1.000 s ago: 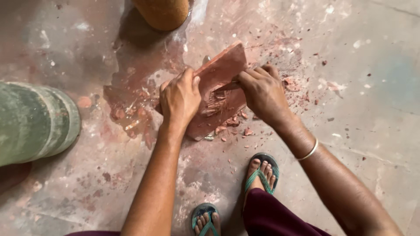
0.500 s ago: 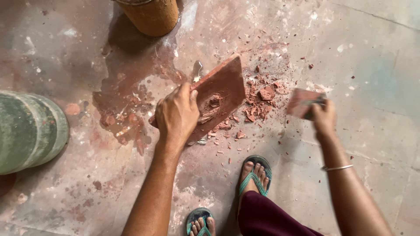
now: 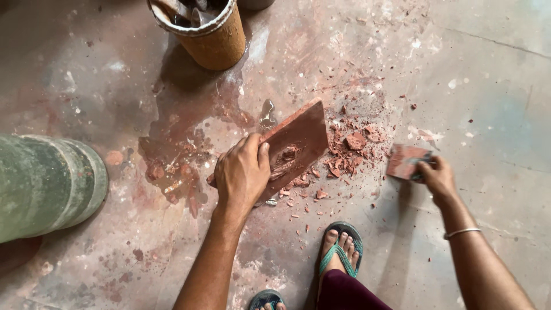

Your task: The person scrapes reddish clay from a square tile using a small rectangular tool, repeatedly removing material and occasionally adding water from a small cup. The person works on the floor in a workshop setting with buckets and tools nearby.

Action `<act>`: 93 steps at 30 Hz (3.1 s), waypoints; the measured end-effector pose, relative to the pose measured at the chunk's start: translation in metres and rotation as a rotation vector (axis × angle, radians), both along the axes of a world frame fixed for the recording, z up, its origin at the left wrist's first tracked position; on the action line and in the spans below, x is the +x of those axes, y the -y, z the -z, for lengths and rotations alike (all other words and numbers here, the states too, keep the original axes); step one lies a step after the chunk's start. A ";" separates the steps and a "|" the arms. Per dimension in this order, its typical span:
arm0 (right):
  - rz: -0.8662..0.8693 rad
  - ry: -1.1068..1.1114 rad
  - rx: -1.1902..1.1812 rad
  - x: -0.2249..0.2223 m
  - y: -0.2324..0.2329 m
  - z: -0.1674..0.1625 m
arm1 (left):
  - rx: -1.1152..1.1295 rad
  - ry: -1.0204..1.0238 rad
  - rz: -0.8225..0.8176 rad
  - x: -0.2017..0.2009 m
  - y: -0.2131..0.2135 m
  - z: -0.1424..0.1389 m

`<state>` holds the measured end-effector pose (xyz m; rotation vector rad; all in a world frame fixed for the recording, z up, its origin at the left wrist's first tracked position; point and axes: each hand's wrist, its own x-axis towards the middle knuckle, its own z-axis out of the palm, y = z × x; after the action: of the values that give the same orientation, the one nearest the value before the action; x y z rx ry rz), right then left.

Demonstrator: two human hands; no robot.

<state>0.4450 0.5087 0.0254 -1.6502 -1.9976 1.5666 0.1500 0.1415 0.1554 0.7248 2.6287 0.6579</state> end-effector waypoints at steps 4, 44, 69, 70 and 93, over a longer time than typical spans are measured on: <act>0.218 0.051 0.026 -0.004 -0.033 -0.009 | 0.005 -0.017 -0.008 -0.001 -0.005 0.002; -0.908 0.489 0.716 -0.214 -0.007 0.021 | -0.073 -0.159 -0.045 -0.023 -0.012 0.009; -0.747 0.403 0.455 -0.118 0.083 -0.011 | 0.119 -0.030 -0.351 0.008 0.079 -0.005; -0.719 0.357 0.532 -0.131 0.073 -0.013 | 0.151 -0.056 -0.361 0.008 0.081 -0.006; -0.740 0.264 0.881 -0.079 0.135 0.004 | 0.984 0.181 -0.740 0.002 0.024 0.044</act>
<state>0.3663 0.3739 0.0216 -0.8200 -2.9911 0.3365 0.1518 0.1178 0.1114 -0.1733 2.2332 2.1550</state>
